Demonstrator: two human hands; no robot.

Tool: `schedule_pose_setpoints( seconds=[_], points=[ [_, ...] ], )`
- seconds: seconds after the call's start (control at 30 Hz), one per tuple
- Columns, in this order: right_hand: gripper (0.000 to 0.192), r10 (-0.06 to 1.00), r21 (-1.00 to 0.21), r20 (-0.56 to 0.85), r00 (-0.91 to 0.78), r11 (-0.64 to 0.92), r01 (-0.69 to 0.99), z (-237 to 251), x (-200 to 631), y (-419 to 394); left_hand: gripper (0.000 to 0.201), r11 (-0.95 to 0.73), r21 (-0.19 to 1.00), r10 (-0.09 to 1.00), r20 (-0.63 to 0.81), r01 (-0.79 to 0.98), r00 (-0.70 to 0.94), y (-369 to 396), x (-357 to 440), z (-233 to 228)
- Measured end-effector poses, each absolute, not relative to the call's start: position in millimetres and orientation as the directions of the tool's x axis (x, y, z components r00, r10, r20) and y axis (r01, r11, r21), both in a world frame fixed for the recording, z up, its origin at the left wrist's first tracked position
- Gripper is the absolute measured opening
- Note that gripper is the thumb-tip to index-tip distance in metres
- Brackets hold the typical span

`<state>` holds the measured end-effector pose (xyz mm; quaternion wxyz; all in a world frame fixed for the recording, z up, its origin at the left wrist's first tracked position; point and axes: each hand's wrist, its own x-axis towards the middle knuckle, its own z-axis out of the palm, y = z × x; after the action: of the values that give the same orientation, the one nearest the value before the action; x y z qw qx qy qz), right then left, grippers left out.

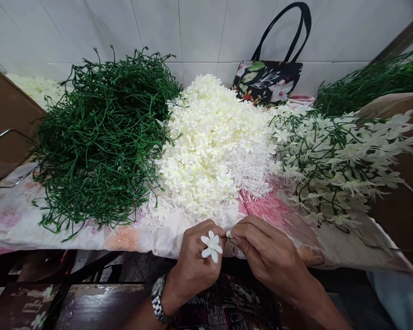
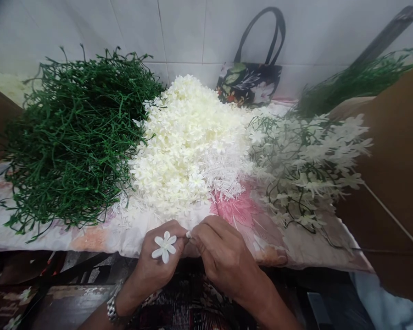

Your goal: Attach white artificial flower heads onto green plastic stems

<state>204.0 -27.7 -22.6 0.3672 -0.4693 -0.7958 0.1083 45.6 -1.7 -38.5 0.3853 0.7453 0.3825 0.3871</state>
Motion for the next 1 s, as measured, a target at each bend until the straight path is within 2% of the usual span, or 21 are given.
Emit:
schedule_pose_setpoints(
  seconds=[0.2,0.5,0.8,1.0],
  points=[
    [0.017,0.845,-0.613,0.483,-0.231,0.515,0.6,-31,199,-24,0.019,-0.354,0.896,0.896,0.243,0.266,0.373,-1,45,-43],
    [0.02,0.873,-0.643,0.441,-0.209,0.47,0.605,-31,197,-22,0.024,-0.426,0.84,0.871,0.28,0.336,0.404,-1,46,-42],
    [0.018,0.876,-0.656,0.449,-0.179,0.458,0.6,-37,191,-21,0.024,-0.44,0.83,0.879,0.319,0.344,0.355,1,48,-41],
    [0.016,0.859,-0.653,0.487,-0.16,0.48,0.586,-37,187,-20,0.019,-0.313,0.917,0.93,0.241,0.249,0.279,1,47,-43]
  ],
)
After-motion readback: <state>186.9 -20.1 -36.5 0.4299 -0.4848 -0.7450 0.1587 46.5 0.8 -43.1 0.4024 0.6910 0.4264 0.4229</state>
